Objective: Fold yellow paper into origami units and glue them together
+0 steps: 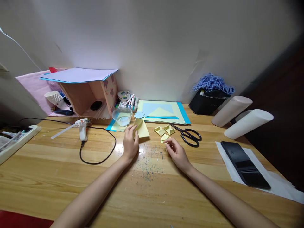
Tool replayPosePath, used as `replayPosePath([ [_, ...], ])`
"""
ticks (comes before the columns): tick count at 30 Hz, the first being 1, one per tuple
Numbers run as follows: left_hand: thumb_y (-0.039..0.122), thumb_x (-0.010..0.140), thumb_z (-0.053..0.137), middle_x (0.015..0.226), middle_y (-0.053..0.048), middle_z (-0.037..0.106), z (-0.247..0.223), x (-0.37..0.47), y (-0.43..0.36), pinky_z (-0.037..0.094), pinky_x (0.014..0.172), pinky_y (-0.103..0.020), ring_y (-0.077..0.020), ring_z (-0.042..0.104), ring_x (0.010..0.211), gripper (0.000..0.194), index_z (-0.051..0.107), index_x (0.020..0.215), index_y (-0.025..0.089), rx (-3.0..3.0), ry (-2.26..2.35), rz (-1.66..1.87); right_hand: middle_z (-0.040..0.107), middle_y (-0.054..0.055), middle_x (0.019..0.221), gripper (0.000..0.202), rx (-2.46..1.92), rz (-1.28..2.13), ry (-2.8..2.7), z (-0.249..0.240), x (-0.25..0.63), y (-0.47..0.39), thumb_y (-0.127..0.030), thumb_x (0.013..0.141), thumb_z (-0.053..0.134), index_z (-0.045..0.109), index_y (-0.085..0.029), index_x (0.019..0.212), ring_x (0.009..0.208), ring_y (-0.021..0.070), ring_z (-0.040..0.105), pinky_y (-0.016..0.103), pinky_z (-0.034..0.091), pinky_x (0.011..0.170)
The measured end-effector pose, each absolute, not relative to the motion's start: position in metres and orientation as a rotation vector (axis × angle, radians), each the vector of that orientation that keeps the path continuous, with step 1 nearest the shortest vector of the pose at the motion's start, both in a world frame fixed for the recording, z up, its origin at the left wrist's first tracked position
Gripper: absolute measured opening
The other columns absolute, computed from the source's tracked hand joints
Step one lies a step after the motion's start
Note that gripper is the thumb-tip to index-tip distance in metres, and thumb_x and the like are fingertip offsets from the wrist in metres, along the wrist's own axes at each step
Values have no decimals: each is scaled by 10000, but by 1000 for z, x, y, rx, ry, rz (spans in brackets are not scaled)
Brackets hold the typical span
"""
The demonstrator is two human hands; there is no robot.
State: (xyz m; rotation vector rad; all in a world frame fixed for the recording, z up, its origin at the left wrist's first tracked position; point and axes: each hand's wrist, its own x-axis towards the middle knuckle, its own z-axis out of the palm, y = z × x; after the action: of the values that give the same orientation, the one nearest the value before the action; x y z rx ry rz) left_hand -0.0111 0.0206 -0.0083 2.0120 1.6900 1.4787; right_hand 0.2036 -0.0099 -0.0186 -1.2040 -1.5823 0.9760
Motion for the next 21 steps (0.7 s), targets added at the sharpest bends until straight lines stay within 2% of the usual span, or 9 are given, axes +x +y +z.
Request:
replayPosePath([
  [3,150,825,444,1020,-92,491,-4,-3,9,404,916,-361,-199,473,1046,248,513,1060,186,2050,1601,1624,526,25,812,239,-1173,1023,-1608,-17,201,-12,-327,829,485,455,-237,1048,682,145,510,260,429,576],
  [8,142,787,500,976,-72,484,-6,11,-4,445,847,-330,-185,502,979,222,500,1000,208,2007,1374,1494,574,45,946,549,-1067,1015,-1679,-18,197,-15,-270,771,566,283,-271,1242,696,143,562,268,472,570],
  [9,155,784,511,996,-74,482,-7,13,-5,449,843,-325,-183,506,980,234,489,1011,206,1945,1339,1469,579,50,969,525,-1067,994,-1705,-18,198,-15,-259,767,569,316,-269,1226,693,141,565,268,475,573],
  [12,220,773,547,1115,-94,470,-10,16,-3,460,830,-318,-185,530,992,337,435,1090,202,1688,1263,1397,600,53,1004,276,-1098,958,-1803,-16,201,-14,-205,791,510,518,-238,1064,782,155,580,283,478,661],
  [13,243,765,562,1168,-103,461,-10,17,-1,464,823,-316,-186,539,993,394,410,1127,205,1598,1236,1368,606,51,1009,249,-1097,968,-1817,-16,202,-13,-172,799,472,556,-230,1026,834,162,580,289,474,707],
  [15,284,735,603,1233,-116,457,-9,16,3,468,809,-309,-192,555,992,517,371,1190,205,1439,1181,1300,610,45,1024,324,-1065,1022,-1806,-15,205,-10,-93,787,395,587,-222,1013,930,164,566,299,454,793],
  [18,339,685,654,1144,-121,561,-7,13,9,471,787,-304,-219,573,972,578,428,1184,154,1299,1117,1108,628,32,979,389,-1004,1115,-1749,-17,207,-7,-32,725,357,629,-209,941,944,153,568,301,437,839],
  [21,404,676,650,1023,-115,635,-7,8,12,485,699,-294,-226,607,868,505,535,1071,111,1233,1070,929,645,25,854,240,-995,1198,-1674,-21,206,-6,-81,718,453,643,-192,814,814,149,597,280,467,738],
])
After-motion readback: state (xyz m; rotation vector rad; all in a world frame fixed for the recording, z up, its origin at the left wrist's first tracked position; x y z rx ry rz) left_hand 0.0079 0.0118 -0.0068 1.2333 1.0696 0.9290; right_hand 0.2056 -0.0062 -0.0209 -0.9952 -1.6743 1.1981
